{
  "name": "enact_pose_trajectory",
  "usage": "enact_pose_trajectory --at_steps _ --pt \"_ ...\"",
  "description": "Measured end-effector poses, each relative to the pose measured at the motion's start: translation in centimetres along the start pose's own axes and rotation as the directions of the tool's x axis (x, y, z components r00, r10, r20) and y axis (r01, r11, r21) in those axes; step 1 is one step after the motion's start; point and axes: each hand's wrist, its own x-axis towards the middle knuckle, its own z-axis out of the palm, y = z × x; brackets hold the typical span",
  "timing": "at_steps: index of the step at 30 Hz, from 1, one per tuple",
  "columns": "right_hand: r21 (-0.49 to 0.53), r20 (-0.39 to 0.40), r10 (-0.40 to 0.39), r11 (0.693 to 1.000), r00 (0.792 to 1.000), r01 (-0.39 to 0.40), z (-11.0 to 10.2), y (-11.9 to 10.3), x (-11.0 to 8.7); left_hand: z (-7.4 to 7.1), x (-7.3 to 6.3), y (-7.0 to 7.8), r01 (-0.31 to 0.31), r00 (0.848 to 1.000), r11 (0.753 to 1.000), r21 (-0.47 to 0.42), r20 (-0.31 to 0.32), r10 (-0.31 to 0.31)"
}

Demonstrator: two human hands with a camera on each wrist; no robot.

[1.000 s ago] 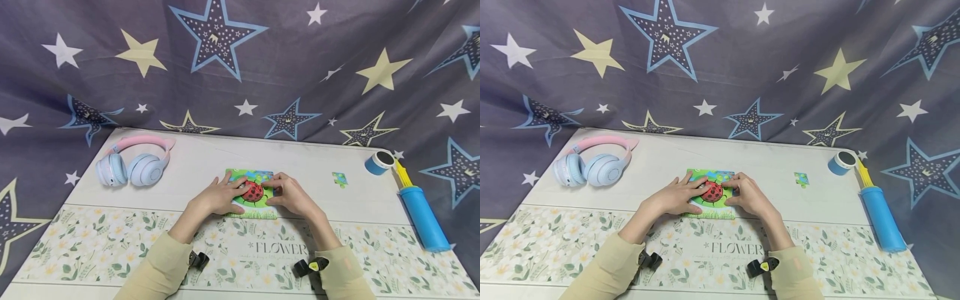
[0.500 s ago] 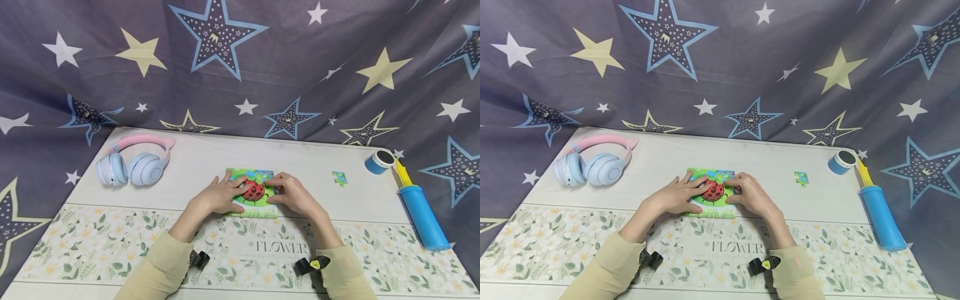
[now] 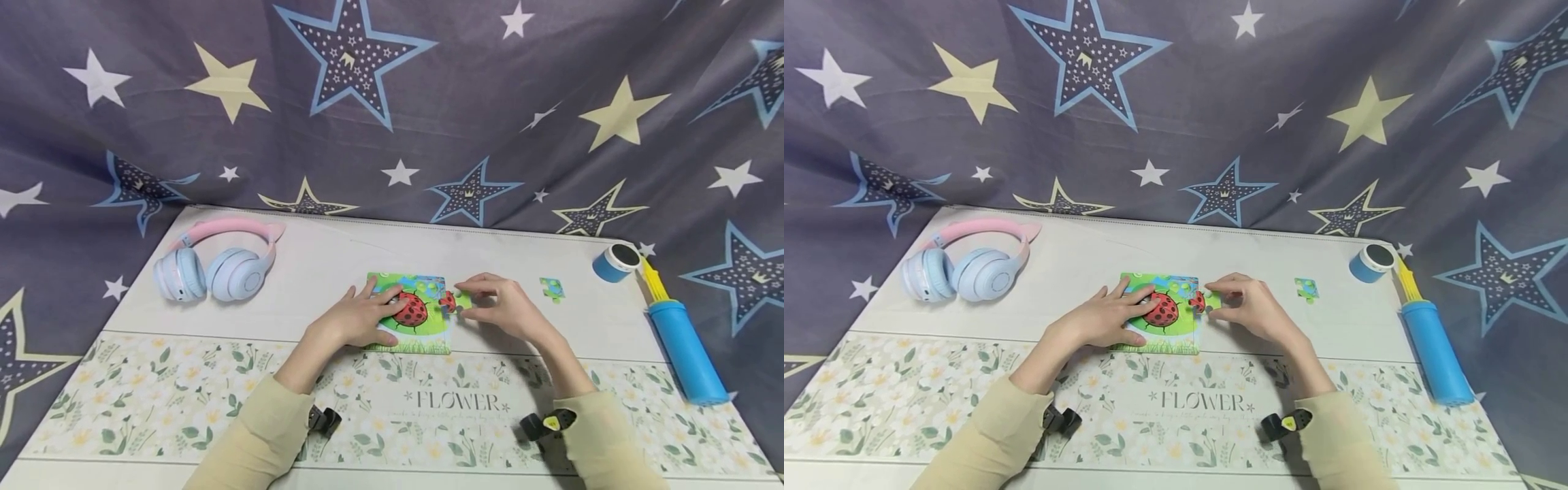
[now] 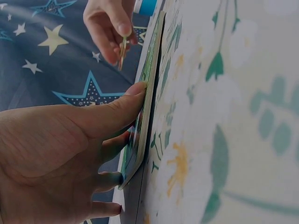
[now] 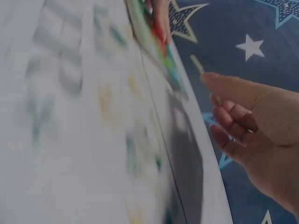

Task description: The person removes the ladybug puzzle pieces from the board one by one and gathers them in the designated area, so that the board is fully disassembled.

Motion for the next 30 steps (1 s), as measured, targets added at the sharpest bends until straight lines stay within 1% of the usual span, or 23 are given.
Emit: enact_pose_trajectory --at_steps 8,14,18,21,25,30 --pt "-0.015 -0.068 -0.029 0.999 0.997 0.028 -3.0 3.8 -2.5 0.0 0.1 0.0 -0.008 1.0 1.0 -0.011 -0.013 0.007" --pt "0.005 -0.086 0.001 1.0 0.996 -0.001 -5.2 6.7 -4.8 0.0 0.0 0.0 -0.008 1.0 1.0 -0.014 -0.016 0.008" --pt "-0.003 -0.098 0.034 0.999 0.995 -0.035 -6.3 7.9 -6.2 0.0 0.1 0.0 -0.004 1.0 1.0 -0.013 -0.011 0.004" --pt "-0.023 -0.108 0.042 0.999 0.993 -0.044 -7.1 8.6 -7.2 -0.1 0.1 0.0 -0.005 1.0 1.0 -0.014 -0.008 0.005" --pt "-0.063 -0.126 0.051 0.996 0.991 -0.059 -8.1 9.5 -8.4 0.0 0.1 0.0 -0.008 1.0 1.0 -0.015 -0.006 0.008" --pt "-0.115 -0.135 0.085 0.988 0.987 -0.101 -8.9 10.5 -9.5 0.0 0.1 -0.1 -0.01 1.0 1.0 -0.017 -0.007 0.009"
